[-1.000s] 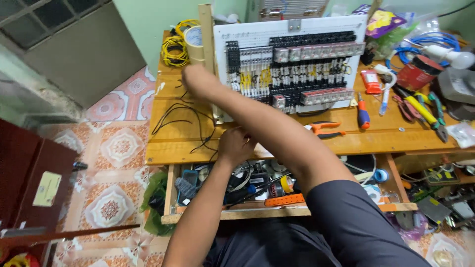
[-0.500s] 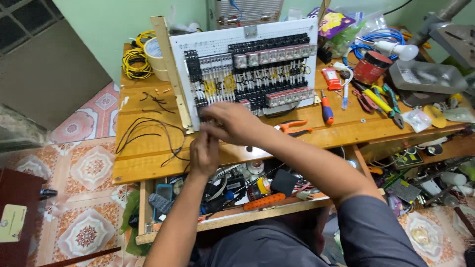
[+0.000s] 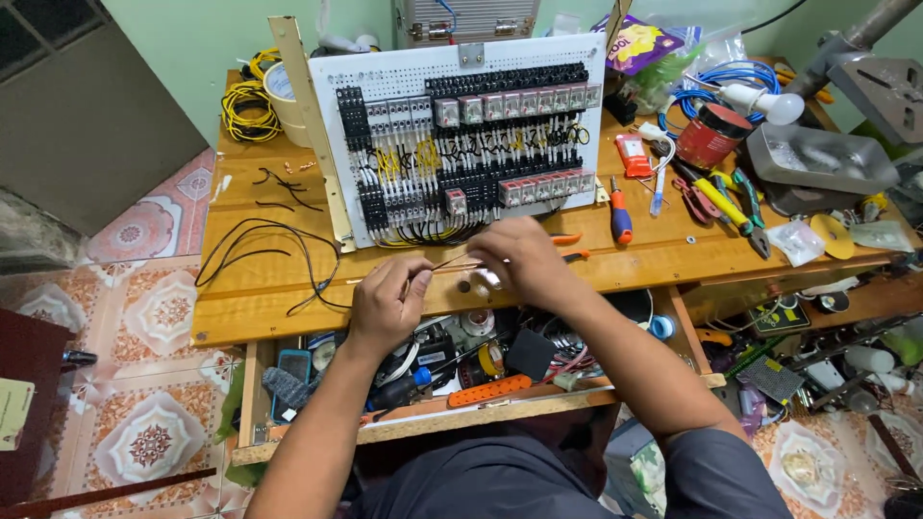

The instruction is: Wiring an electrical relay panel by stripping insulation and twisting wire ends

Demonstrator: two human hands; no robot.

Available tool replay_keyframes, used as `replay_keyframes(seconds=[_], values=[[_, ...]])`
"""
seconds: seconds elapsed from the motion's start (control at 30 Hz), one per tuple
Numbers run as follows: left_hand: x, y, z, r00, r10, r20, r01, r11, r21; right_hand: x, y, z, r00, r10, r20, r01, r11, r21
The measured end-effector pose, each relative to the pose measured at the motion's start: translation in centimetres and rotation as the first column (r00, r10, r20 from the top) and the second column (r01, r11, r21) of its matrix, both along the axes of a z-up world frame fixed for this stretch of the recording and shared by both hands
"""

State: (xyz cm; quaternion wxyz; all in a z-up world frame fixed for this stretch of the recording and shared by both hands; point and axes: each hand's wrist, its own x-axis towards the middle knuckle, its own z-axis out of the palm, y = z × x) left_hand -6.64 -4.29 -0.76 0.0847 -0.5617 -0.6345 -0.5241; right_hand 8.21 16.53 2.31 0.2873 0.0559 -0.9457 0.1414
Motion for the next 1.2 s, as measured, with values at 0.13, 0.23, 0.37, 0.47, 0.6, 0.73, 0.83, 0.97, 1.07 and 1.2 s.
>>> replay_keyframes(seconds=[0.13, 0.23, 0.37, 0.47, 0.6, 0.73, 0.83, 0.97, 1.07, 1.2], values=[[0.1, 0.1, -1.0, 0.998, 0.045, -0.044, -0.046, 0.999, -0.026, 1.6, 2.1, 0.9, 0.997, -0.035, -0.069, 0.038, 0.998, 0.042], [-0.1, 0.4, -1.9, 0.998, 0.054, 0.034, -0.054, 0.999, 0.000, 2.8, 3.6, 0.8, 0.984, -0.142, -0.104, 0.141, 0.990, -0.012], [0.0, -0.2, -0.8, 0.984, 0.093, 0.155, -0.101, 0.994, 0.041, 5.2, 2.5, 5.6, 0.966, -0.173, 0.194, 0.212, 0.956, -0.203], [0.1, -0.4, -0.5, 0.973, 0.134, 0.190, -0.147, 0.988, 0.051, 6.4, 2.8, 6.8, 0.916, -0.148, 0.372, 0.229, 0.956, -0.182], [0.2, -0.5, -0.5, 0.954, 0.131, 0.272, -0.151, 0.987, 0.055, 6.9, 4.5, 3.7, 0.820, -0.229, 0.524, 0.305, 0.950, -0.062], [0.1, -0.4, -0.5, 0.912, 0.084, 0.401, -0.114, 0.992, 0.054, 7.1, 4.5, 3.6, 0.793, -0.298, 0.531, 0.321, 0.946, 0.051], [0.1, -0.5, 0.5, 0.859, 0.013, 0.512, -0.047, 0.997, 0.053, 7.4, 4.7, 3.5, 0.829, -0.269, 0.490, 0.256, 0.962, 0.094], [0.4, -0.6, 1.7, 0.674, -0.190, 0.714, 0.097, 0.981, 0.169, 7.8, 5.1, 2.3, 0.915, -0.095, 0.393, 0.184, 0.964, -0.194], [1.3, -0.9, 3.7, 0.499, -0.305, 0.811, 0.162, 0.952, 0.258, 6.0, 5.6, -1.6, 0.966, 0.168, 0.194, -0.019, 0.801, -0.598], [2.7, -0.8, 6.9, 0.374, -0.375, 0.848, 0.206, 0.925, 0.318, 6.5, 2.1, -1.4, 0.946, 0.322, 0.035, -0.112, 0.427, -0.897]])
